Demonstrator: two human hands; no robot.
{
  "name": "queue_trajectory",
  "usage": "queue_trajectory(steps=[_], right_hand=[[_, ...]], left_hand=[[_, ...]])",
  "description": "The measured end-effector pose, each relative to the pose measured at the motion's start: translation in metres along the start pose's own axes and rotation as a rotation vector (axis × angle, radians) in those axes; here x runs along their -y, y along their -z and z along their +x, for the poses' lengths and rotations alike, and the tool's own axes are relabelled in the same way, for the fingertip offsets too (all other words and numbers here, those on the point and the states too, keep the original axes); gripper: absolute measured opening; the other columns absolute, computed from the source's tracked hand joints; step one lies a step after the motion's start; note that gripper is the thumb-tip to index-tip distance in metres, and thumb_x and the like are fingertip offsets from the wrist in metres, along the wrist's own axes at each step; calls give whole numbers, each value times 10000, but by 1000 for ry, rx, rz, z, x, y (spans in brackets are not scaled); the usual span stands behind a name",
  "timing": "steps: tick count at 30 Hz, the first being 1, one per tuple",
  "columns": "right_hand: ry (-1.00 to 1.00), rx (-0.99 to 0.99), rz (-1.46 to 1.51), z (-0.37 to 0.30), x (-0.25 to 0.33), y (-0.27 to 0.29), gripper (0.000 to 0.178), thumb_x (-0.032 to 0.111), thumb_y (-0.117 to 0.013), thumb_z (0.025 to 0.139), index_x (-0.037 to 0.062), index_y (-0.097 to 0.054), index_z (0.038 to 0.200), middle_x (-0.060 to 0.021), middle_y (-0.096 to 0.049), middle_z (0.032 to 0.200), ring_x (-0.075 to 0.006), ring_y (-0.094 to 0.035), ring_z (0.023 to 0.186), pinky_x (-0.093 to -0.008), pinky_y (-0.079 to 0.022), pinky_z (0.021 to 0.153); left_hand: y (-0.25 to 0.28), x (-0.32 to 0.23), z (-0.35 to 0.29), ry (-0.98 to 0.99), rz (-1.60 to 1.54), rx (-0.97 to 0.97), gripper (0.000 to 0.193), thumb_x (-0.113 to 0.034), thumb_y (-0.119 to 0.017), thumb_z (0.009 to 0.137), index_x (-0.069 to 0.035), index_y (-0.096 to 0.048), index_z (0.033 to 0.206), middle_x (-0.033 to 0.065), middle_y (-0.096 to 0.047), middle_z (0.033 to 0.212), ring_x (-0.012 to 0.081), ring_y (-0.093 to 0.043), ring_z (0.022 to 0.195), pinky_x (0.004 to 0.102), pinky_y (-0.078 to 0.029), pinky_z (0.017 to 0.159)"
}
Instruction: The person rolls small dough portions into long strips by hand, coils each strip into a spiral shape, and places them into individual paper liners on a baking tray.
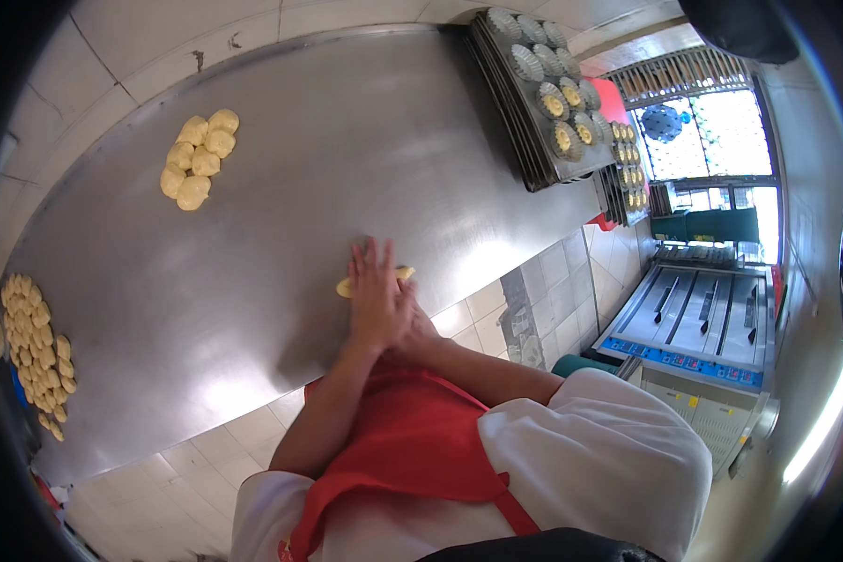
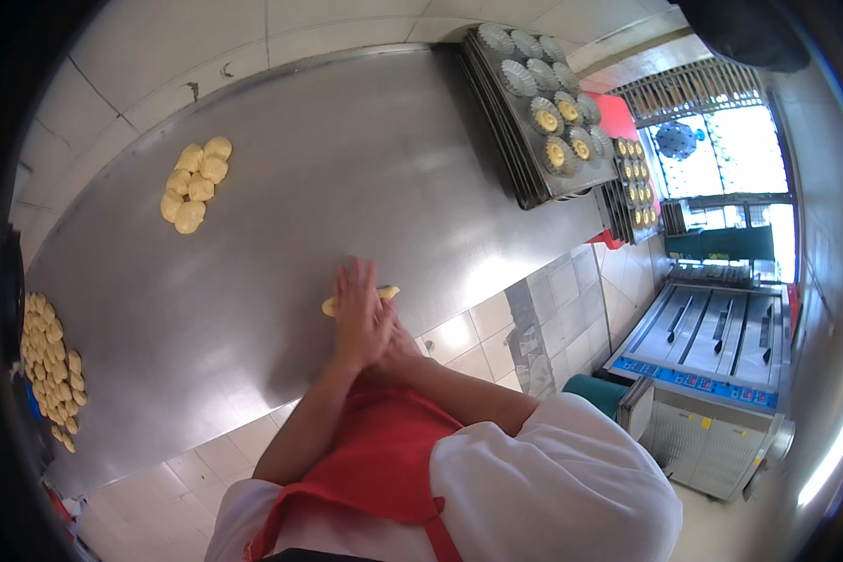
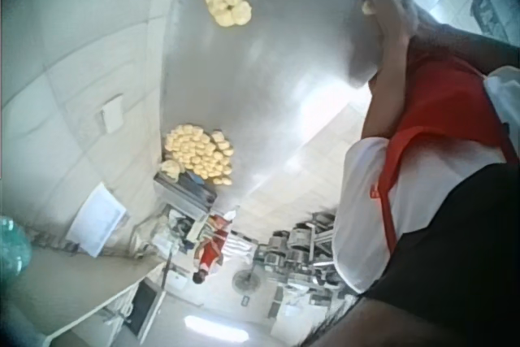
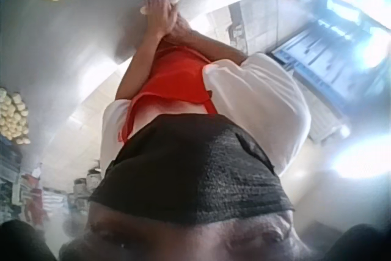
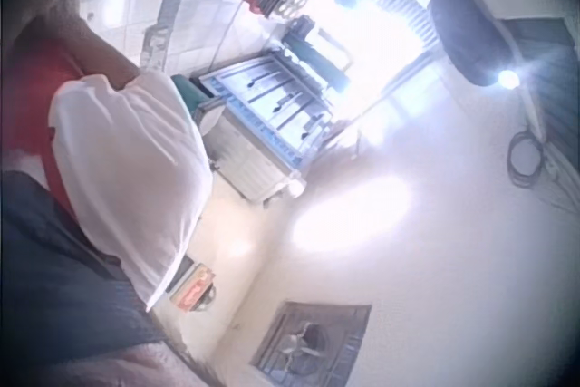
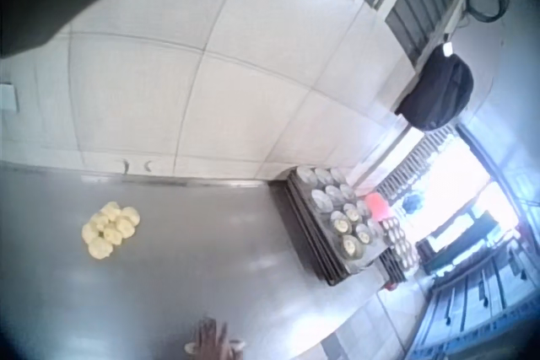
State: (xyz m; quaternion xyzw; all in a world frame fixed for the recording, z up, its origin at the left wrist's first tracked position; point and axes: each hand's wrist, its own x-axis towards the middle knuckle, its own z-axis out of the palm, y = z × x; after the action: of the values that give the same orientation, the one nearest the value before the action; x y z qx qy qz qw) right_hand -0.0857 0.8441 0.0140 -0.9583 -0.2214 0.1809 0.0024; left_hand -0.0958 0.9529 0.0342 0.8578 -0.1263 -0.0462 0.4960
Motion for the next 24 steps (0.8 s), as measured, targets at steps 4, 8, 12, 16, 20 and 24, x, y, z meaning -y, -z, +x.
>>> queue_trajectory(steps=[4,8,12,16,20,24], right_hand=[[-5,-122,-5,75,-40,9,860,514,-445,1071,73,-131,1739,-226,-96,1802,-502,-77,1646,-635,-105,1316],[-108,-547,18,214,-86,80,819,537,-446,1068,85,-237,1718,-227,-161,1786,-504,-122,1633,-678,-111,1295],[184,-376,-28,166,-97,59,782,498,-512,1059,66,-325,1683,-206,-227,1770,-500,-191,1613,-665,-162,1286],[273,-81,163,-24,-97,9,784,456,-607,1034,81,-359,1676,-209,-236,1768,-495,-250,1600,-649,-207,1283],[184,-110,125,1,-103,7,802,496,-573,1047,73,-339,1686,-282,-202,1758,-553,-194,1602,-676,-175,1283],[-63,-362,4,181,-129,66,836,633,-347,1104,87,-222,1724,-291,-125,1772,-541,-106,1622,-665,-92,1304]], left_hand=[[15,49,87,143,460,-259,728,-457,-513,1074,-32,-372,1648,291,-313,1712,556,-166,1606,667,-98,1299],[73,81,184,98,722,-368,722,-479,-481,1093,-59,-353,1666,230,-272,1751,474,-175,1631,647,-93,1312],[69,82,126,-10,794,34,740,-487,-506,1086,-79,-336,1680,187,-242,1774,453,-181,1637,649,-119,1311],[16,31,-30,126,634,175,760,-455,-579,1059,-111,-336,1692,197,-209,1782,519,-180,1619,687,-174,1286],[-3,18,-12,340,717,-24,741,-459,-557,1068,-145,-336,1701,274,-198,1763,576,-176,1598,705,-177,1275],[73,78,114,505,879,-414,742,-545,-433,1100,-156,-296,1717,287,-190,1761,562,-102,1617,687,-100,1297]])
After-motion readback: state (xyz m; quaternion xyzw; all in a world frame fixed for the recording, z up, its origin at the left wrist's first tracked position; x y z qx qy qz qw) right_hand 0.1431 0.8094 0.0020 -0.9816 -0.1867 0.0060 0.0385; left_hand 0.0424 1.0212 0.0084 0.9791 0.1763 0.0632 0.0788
